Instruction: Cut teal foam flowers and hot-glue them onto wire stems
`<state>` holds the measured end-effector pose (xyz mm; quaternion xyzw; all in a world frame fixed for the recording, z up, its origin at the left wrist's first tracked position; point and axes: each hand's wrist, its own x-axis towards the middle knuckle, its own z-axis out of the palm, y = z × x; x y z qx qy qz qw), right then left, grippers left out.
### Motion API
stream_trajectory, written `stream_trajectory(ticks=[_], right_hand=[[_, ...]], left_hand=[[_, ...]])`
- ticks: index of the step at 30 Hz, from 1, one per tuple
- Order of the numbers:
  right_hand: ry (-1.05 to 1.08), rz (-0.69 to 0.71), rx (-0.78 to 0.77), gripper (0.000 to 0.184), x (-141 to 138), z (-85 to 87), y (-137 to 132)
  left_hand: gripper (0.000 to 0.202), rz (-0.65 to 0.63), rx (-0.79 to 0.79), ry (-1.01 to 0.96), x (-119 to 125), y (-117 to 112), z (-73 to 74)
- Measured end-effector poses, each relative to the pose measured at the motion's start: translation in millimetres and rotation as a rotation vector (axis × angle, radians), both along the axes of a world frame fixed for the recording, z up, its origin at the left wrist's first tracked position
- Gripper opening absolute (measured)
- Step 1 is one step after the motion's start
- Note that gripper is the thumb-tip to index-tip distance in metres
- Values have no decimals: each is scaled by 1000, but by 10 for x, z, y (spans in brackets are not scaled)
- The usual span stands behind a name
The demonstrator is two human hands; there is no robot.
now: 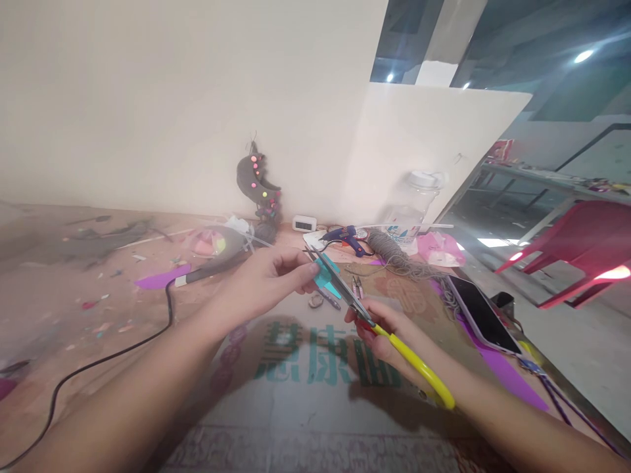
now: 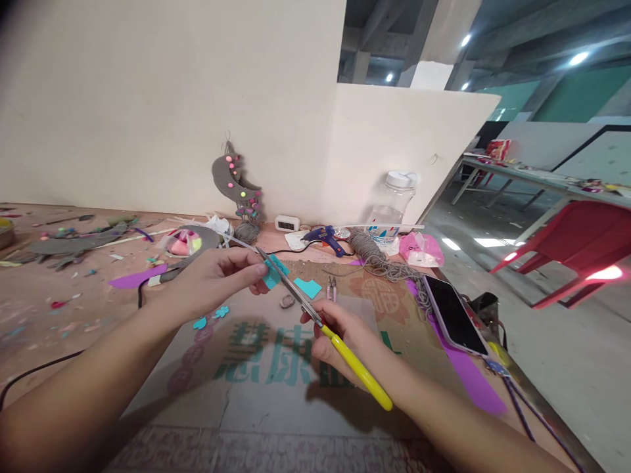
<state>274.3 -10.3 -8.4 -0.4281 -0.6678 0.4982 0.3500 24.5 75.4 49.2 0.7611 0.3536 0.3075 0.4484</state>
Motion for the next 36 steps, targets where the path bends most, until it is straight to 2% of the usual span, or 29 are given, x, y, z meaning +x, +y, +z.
stream_trajectory(ticks=[5,9,11,14,17,23,36], right_hand=[[131,38,-55,66,-48,-16,-51],[210,49,-61,63,-72,-88,-60],[220,49,-58,62,-73,-110,-54],[220,55,-50,61,-71,-114,-49],[221,64,-55,60,-75,-93,-61],[230,43,-73,61,-102,-70,-97],[225,40,-47,60,-98,-123,-100]], left_hand=[[25,-103,-45,-62,110,-56,-51],[29,-130,-118,-75,206,-110,-110],[34,-115,-120,-57,223,-122,-131],[38,-57,-39,-39,214,-110,-141],[35,-20,12,-111,198,-86,-135],[27,16,-15,-182,228,-121,-139],[30,45,-45,-208,289,-163,-160]])
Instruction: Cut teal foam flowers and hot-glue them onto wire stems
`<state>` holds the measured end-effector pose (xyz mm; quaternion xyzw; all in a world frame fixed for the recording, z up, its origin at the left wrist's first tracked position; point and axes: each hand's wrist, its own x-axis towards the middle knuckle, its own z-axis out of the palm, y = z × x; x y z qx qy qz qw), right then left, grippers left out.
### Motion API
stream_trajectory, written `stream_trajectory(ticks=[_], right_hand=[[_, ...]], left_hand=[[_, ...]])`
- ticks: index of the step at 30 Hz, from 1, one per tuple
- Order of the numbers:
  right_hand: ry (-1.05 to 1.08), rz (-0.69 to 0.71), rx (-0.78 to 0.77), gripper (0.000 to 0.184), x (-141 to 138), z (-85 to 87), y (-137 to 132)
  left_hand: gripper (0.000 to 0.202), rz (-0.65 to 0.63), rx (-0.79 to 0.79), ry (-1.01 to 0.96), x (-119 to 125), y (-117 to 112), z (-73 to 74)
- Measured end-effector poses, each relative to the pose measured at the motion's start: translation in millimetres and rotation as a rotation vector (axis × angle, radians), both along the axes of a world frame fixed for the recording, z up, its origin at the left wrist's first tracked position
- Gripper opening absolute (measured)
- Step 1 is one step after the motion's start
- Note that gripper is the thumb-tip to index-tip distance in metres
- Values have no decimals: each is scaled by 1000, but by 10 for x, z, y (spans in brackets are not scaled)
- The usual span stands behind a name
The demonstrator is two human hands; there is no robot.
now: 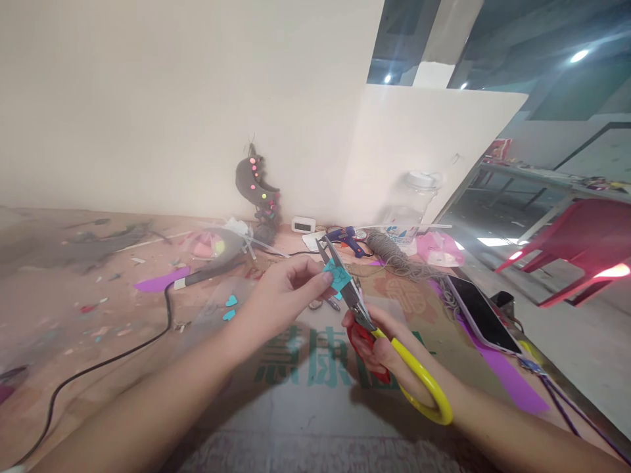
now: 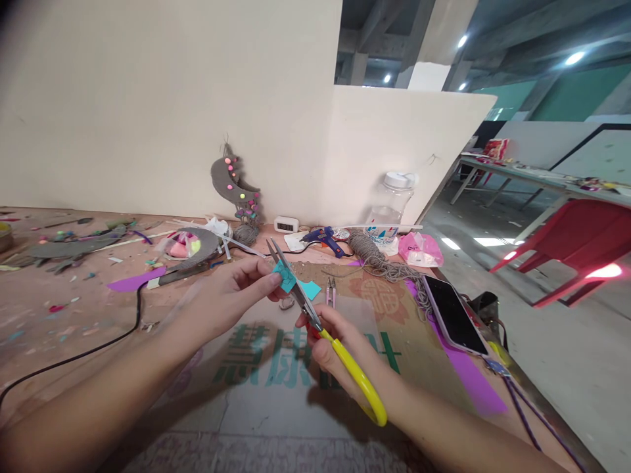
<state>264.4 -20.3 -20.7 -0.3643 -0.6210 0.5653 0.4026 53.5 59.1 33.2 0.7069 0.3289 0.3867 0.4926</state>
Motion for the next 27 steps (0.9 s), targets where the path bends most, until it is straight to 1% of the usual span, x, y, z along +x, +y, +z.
stream_trajectory(ticks=[6,9,19,27], right_hand=[[-6,-5,-20,60,12,6,0],[-27,-11,-2,61,25,8,8],[-61,-25,8,62,41,16,44],[-75,-38,-44,65,42,59,63]], left_hand=[[31,15,-5,7,7,-21,4],[30,17,3,15,-4,-9,7],[27,-21,-27,28,-44,21,50],[25,-28,10,61,-102,88,41]])
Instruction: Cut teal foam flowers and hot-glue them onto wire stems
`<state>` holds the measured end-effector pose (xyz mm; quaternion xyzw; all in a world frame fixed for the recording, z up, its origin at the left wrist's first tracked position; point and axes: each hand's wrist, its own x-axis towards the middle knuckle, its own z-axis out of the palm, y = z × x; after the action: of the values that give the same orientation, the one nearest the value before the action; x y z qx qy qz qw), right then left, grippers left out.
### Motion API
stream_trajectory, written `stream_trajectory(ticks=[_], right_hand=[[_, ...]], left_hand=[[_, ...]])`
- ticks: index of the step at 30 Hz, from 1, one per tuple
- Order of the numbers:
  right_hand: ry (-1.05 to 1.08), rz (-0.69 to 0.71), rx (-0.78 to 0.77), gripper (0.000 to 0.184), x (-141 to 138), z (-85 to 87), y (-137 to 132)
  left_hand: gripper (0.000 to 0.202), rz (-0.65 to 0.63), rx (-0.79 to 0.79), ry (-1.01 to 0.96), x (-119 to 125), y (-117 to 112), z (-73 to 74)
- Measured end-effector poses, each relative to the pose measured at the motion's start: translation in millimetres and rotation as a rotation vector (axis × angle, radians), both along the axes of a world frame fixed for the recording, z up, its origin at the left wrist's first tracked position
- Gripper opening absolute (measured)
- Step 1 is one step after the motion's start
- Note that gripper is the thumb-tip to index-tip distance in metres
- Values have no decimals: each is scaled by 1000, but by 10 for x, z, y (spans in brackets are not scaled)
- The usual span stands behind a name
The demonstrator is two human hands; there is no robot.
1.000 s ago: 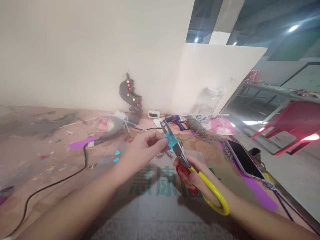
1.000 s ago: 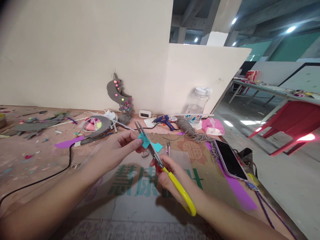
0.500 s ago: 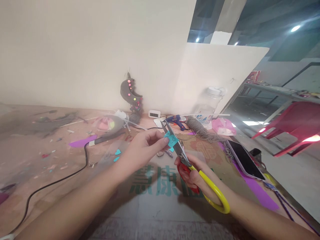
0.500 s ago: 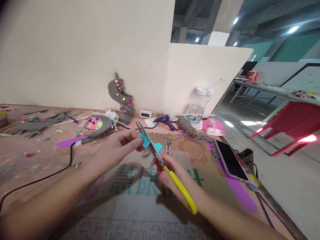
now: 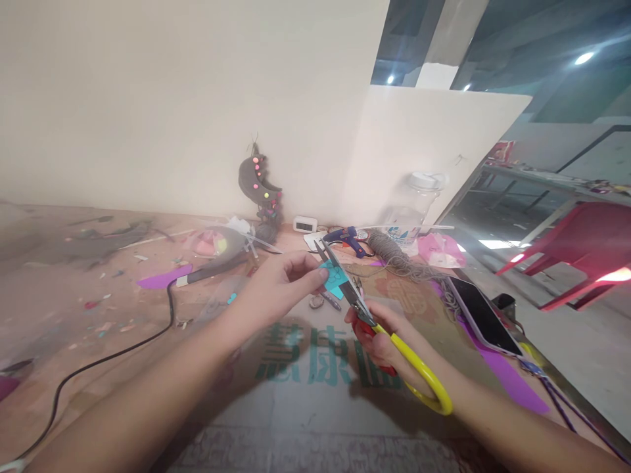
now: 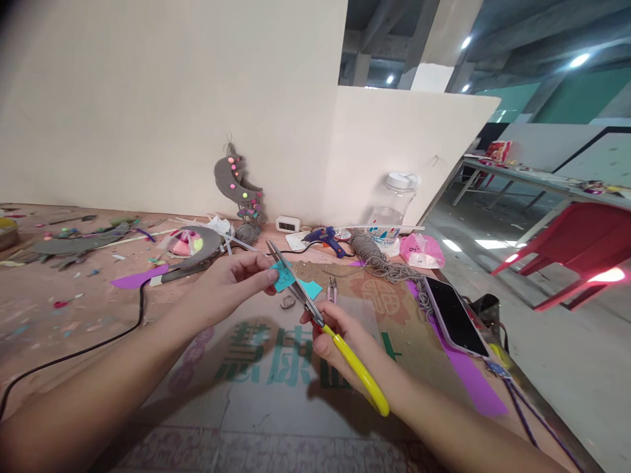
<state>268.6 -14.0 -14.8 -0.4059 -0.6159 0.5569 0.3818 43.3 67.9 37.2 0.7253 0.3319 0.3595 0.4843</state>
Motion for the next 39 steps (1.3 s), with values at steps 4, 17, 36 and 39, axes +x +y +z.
stream_trajectory(ticks=[4,17,36,39], right_hand=[[-18,-16,-5,69,-9,24,2],[-11,-1,-3,65,25,-69,17],[0,-19,23,63,11,-53,-2],[10,-49,27,63,7,-45,-10]], left_hand=[[26,9,17,8,-5,5,10],[26,13,34,-2,-43,50,3],[29,52,-24,-35,-25,54,-2],[26,-12,-103,-73,41,18,-24]])
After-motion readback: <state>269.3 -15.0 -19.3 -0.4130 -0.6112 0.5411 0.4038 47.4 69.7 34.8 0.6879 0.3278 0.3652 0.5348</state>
